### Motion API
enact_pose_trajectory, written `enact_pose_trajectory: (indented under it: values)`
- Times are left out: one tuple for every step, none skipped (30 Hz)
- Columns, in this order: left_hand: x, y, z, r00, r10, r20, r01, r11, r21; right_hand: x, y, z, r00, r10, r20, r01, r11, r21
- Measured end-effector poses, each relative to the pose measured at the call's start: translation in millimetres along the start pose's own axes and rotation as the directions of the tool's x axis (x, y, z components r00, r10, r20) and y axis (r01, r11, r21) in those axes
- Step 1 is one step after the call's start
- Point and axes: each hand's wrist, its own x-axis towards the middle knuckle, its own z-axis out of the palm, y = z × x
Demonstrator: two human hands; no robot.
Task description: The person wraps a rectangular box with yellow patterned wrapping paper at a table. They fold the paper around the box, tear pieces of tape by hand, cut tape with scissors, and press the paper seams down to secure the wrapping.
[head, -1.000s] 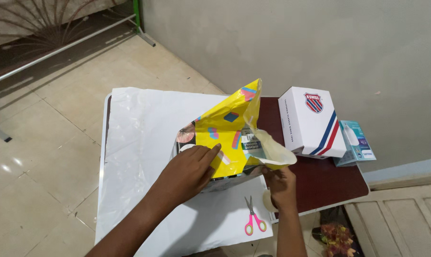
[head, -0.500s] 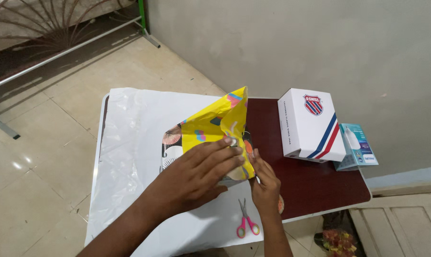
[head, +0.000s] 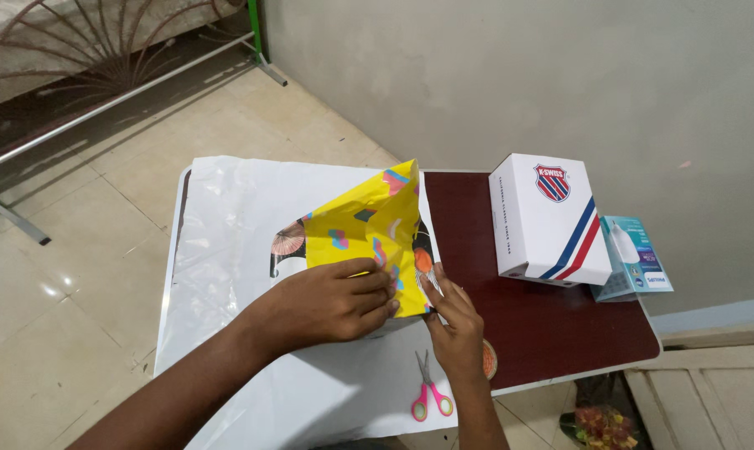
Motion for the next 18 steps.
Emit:
enact_pose_trajectory:
  values:
    - [-4, 2, 1, 1.000, 0.003, 0.003, -0.003, 1.000, 0.007, 0, 0, -1, 1.000, 0.001, 0.010, -0.001, 1.000, 0.017]
    - [-8, 3, 2, 1.000, 0.006, 0.006, -0.006, 1.000, 0.014, 0, 0, -2, 1.000, 0.002, 0.020, -0.003, 0.999, 0.035]
    - [-11, 3, 3, 1.000, 0.007, 0.007, -0.007, 1.000, 0.018, 1, 1, -2, 1.000, -0.002, 0.026, 0.001, 0.999, 0.034]
    - [-14, 4, 4, 1.000, 0.008, 0.008, -0.008, 1.000, 0.021, 1, 1, -3, 0.999, -0.004, 0.033, 0.003, 0.999, 0.032]
    - [-17, 5, 6, 1.000, 0.008, 0.008, -0.008, 1.000, 0.022, 1, 0, -4, 0.999, -0.006, 0.040, 0.005, 1.000, 0.030]
    - [-20, 5, 8, 1.000, 0.006, -0.004, -0.006, 1.000, 0.022, 2, 0, -4, 0.999, -0.005, 0.048, 0.003, 1.000, 0.031]
    - [-22, 5, 9, 1.000, 0.005, -0.015, -0.004, 1.000, 0.024, 3, 0, -5, 0.998, -0.006, 0.056, 0.004, 0.999, 0.032]
    - [-24, 5, 11, 1.000, 0.002, -0.025, -0.002, 1.000, 0.024, 3, 0, -6, 0.998, -0.005, 0.065, 0.003, 0.999, 0.035]
    - [-26, 6, 13, 1.000, 0.001, -0.025, 0.000, 1.000, 0.023, 4, 0, -7, 0.998, -0.016, 0.068, 0.015, 1.000, 0.014]
    - [-28, 5, 14, 1.000, 0.001, -0.024, 0.000, 1.000, 0.023, 5, -1, -7, 0.997, -0.027, 0.070, 0.027, 1.000, -0.006]
    - [-30, 4, 15, 1.000, 0.001, -0.023, -0.001, 1.000, 0.024, 6, -1, -7, 0.997, -0.040, 0.071, 0.042, 0.999, -0.027]
    - [-31, 4, 16, 1.000, -0.004, -0.018, 0.004, 1.000, 0.021, 7, -1, -8, 0.997, -0.024, 0.077, 0.026, 0.999, -0.029]
    - [-33, 3, 17, 1.000, -0.008, -0.013, 0.008, 1.000, 0.016, 8, -2, -9, 0.997, -0.006, 0.082, 0.009, 0.999, -0.031]
    - [-34, 3, 18, 1.000, -0.012, -0.008, 0.012, 1.000, 0.009, 8, -3, -9, 0.996, 0.013, 0.088, -0.010, 0.999, -0.034]
    - [-36, 2, 19, 1.000, -0.013, -0.002, 0.013, 1.000, 0.005, 8, -4, -10, 0.995, 0.004, 0.095, 0.000, 0.999, -0.044]
    - [-36, 0, 20, 1.000, -0.014, 0.004, 0.014, 1.000, 0.002, 8, -5, -11, 0.995, -0.005, 0.102, 0.011, 0.998, -0.054]
    - [-37, -1, 21, 1.000, -0.013, 0.009, 0.013, 1.000, -0.001, 8, -5, -12, 0.994, -0.015, 0.109, 0.022, 0.998, -0.065]
    - [-37, -1, 22, 1.000, -0.014, 0.008, 0.014, 1.000, -0.003, 8, -6, -13, 0.993, -0.006, 0.118, 0.015, 0.997, -0.072]
